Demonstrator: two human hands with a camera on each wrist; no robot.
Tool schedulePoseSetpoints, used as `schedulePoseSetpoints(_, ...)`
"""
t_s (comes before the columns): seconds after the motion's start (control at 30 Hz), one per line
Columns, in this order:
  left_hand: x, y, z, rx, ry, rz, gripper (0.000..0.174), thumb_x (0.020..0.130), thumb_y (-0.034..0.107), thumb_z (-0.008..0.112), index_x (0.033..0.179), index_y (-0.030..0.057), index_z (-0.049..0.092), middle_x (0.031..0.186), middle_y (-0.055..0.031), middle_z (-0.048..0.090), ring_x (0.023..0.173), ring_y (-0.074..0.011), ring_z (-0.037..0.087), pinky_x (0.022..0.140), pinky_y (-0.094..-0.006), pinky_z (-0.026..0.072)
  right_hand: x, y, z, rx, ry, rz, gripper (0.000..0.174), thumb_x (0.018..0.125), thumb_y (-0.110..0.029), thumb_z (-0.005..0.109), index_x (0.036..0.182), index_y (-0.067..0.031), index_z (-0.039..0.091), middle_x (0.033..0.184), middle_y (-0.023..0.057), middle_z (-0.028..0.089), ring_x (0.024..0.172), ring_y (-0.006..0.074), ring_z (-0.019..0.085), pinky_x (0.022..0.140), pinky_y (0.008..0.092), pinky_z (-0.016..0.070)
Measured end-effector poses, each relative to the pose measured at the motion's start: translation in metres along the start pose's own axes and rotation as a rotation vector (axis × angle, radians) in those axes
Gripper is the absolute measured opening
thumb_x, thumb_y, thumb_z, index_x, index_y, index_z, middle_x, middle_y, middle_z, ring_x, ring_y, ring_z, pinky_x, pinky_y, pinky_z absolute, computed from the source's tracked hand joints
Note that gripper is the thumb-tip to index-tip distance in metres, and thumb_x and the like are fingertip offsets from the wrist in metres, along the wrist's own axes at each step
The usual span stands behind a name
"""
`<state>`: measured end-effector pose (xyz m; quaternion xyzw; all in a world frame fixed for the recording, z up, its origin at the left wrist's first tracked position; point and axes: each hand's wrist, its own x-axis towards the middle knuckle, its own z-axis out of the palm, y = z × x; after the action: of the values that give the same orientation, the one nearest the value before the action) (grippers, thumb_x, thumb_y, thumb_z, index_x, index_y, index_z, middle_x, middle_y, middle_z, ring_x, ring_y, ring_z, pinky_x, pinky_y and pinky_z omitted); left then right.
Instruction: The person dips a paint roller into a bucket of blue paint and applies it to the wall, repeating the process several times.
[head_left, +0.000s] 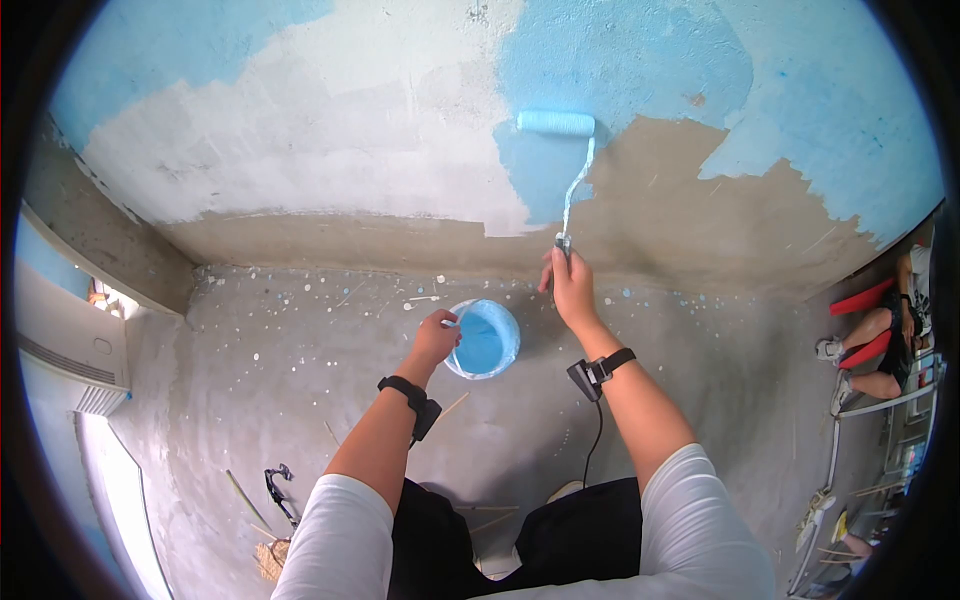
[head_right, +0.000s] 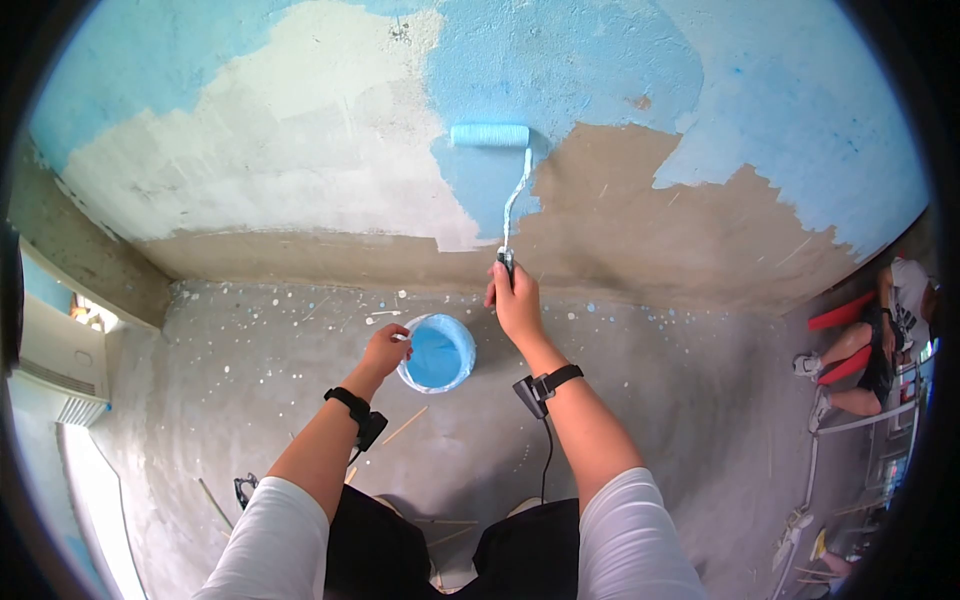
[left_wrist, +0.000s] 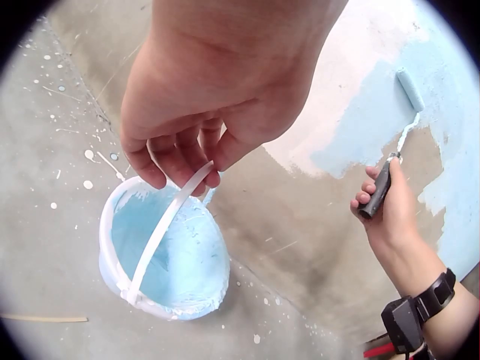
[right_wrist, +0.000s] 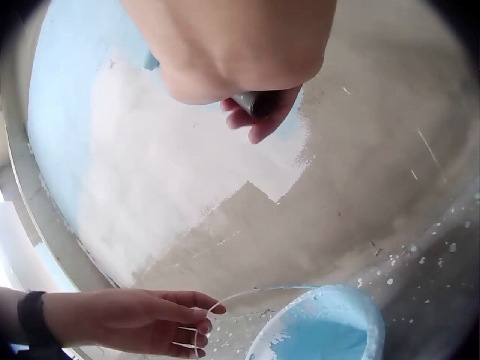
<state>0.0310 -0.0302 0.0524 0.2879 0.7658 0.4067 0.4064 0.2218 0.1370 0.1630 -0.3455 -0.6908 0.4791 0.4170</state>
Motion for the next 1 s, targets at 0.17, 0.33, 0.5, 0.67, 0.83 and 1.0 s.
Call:
schedulePoseSetpoints(0.17, 0.001, 0.001, 0.000, 0.015, 0.007, 0.005, 0.023, 0.083, 0.007, 0.062, 0.105, 0.0009, 0.063, 0.079, -0.0128, 0.071, 0.068, -0.0188, 0.069, 0.064, -0.0315, 0.0545, 0.014, -0.035, -0.008, 0.126, -0.010, -0.060, 0.027, 0.102, -0.021, 0.047, 0.086, 0.0003, 0.054, 0.061, 0.0022, 0.053, 0.051, 0.0099, 0.052, 0.049, 0.0267, 0.0433)
schedulePoseSetpoints(0.33, 0.006, -0.005, 0.002, -0.026, -0.007, 0.000, 0.022, 0.083, 0.006, 0.062, 0.105, 0.0010, 0.063, 0.078, -0.0126, 0.071, 0.067, -0.0185, 0.069, 0.063, -0.0314, 0.0542, 0.025, -0.093, -0.018, 0.234, 0.082, -0.051, 0.027, 0.102, -0.021, 0.048, 0.085, -0.0014, 0.054, 0.061, -0.0010, 0.048, 0.049, 0.0059, 0.044, 0.046, 0.0237, 0.0399)
schedulePoseSetpoints(0.5, 0.004, -0.001, 0.002, -0.042, -0.021, -0.017, 0.022, 0.085, 0.005, 0.062, 0.107, 0.0004, 0.061, 0.079, -0.0121, 0.069, 0.067, -0.0171, 0.066, 0.063, -0.0301, 0.0523, 0.027, -0.111, -0.017, 0.346, 0.140, -0.046, 0.028, 0.102, -0.022, 0.048, 0.084, -0.0019, 0.053, 0.061, -0.0017, 0.048, 0.048, 0.0056, 0.043, 0.045, 0.0237, 0.0391)
schedulePoseSetpoints(0.67, 0.010, -0.007, 0.003, -0.045, -0.025, -0.011, 0.022, 0.085, 0.005, 0.062, 0.106, 0.0004, 0.061, 0.079, -0.0121, 0.069, 0.068, -0.0171, 0.066, 0.063, -0.0301, 0.0522, 0.019, -0.038, -0.002, 0.178, 0.155, -0.003, 0.028, 0.103, -0.021, 0.046, 0.084, -0.0021, 0.053, 0.060, -0.0003, 0.049, 0.048, 0.0073, 0.046, 0.045, 0.0254, 0.0397)
schedulePoseSetpoints(0.83, 0.005, -0.001, 0.002, -0.026, -0.011, -0.016, 0.022, 0.085, 0.005, 0.062, 0.106, 0.0008, 0.061, 0.079, -0.0123, 0.069, 0.068, -0.0174, 0.067, 0.063, -0.0303, 0.0523, -0.012, 0.036, 0.005, 0.027, 0.061, 0.049, 0.028, 0.102, -0.021, 0.046, 0.083, -0.0013, 0.053, 0.059, 0.0027, 0.052, 0.050, 0.0119, 0.051, 0.048, 0.0291, 0.0417)
schedulePoseSetpoints(1.0, 0.000, 0.004, -0.001, -0.003, -0.009, -0.032, 0.023, 0.085, 0.005, 0.061, 0.108, 0.0008, 0.061, 0.081, -0.0120, 0.069, 0.069, -0.0177, 0.067, 0.064, -0.0302, 0.0525, -0.014, 0.054, 0.001, 0.012, -0.050, 0.049, 0.029, 0.101, -0.022, 0.049, 0.080, -0.0015, 0.053, 0.058, 0.0034, 0.053, 0.051, 0.0147, 0.055, 0.051, 0.0306, 0.0428)
